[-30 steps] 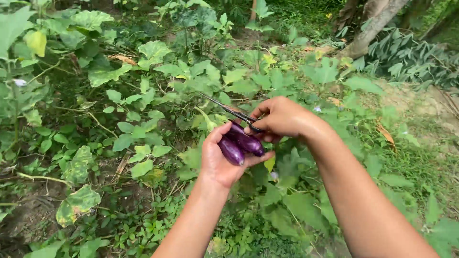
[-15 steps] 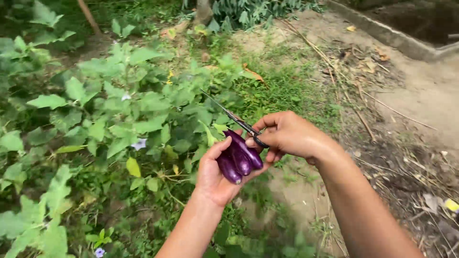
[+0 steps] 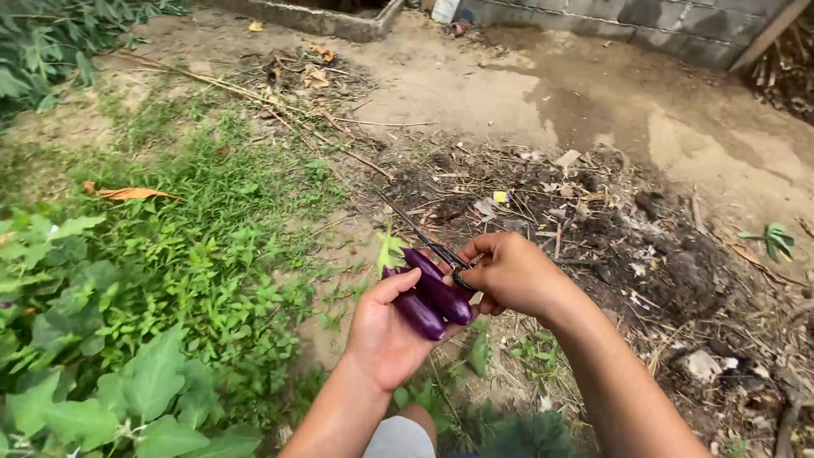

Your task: Harvest eggplants from a garden and bring them to a kitchen area.

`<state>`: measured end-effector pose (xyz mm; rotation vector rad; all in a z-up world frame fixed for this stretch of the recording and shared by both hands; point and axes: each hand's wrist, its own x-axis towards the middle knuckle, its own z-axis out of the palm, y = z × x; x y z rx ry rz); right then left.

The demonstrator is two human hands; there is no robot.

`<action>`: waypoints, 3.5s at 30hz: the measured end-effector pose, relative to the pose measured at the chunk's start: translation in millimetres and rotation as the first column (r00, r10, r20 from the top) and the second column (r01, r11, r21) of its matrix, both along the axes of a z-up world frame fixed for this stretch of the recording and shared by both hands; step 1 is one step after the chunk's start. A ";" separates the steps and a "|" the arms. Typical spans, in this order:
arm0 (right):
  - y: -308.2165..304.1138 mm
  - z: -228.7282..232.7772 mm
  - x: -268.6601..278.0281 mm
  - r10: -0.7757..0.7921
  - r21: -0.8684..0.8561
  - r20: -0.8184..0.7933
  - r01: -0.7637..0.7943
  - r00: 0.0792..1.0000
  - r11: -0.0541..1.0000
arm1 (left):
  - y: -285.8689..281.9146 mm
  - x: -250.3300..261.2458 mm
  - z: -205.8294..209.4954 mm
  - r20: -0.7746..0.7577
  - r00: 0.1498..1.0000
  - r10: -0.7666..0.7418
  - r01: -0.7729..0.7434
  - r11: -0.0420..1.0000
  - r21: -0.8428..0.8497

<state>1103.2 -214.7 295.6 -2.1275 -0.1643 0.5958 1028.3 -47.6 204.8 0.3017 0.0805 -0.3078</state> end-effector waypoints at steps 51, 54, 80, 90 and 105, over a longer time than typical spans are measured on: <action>-376.8 -61.6 125.0 -0.881 0.487 -0.303 0.854 0.363 0.184 | -417.2 321.2 -13.0 -0.172 0.590 -0.789 0.807 0.580 0.108; -444.1 -55.7 125.5 -0.895 0.524 -0.281 0.837 0.346 0.159 | -485.8 329.5 3.5 -0.102 0.536 -0.838 0.844 0.532 0.069; -711.8 -69.9 67.3 -0.980 0.429 -0.188 0.893 -0.063 -0.139 | -793.2 323.6 13.3 -0.259 0.126 -0.958 0.982 0.084 0.168; -867.8 -83.2 220.3 -0.976 0.305 -0.205 0.952 0.074 0.008 | -945.6 448.6 -45.9 -0.354 0.198 -0.914 0.980 0.176 0.093; -1030.4 -48.0 451.8 -0.880 0.323 -0.118 0.856 0.459 0.403 | -1088.4 644.2 -20.5 -0.182 0.602 -0.778 0.799 0.586 0.135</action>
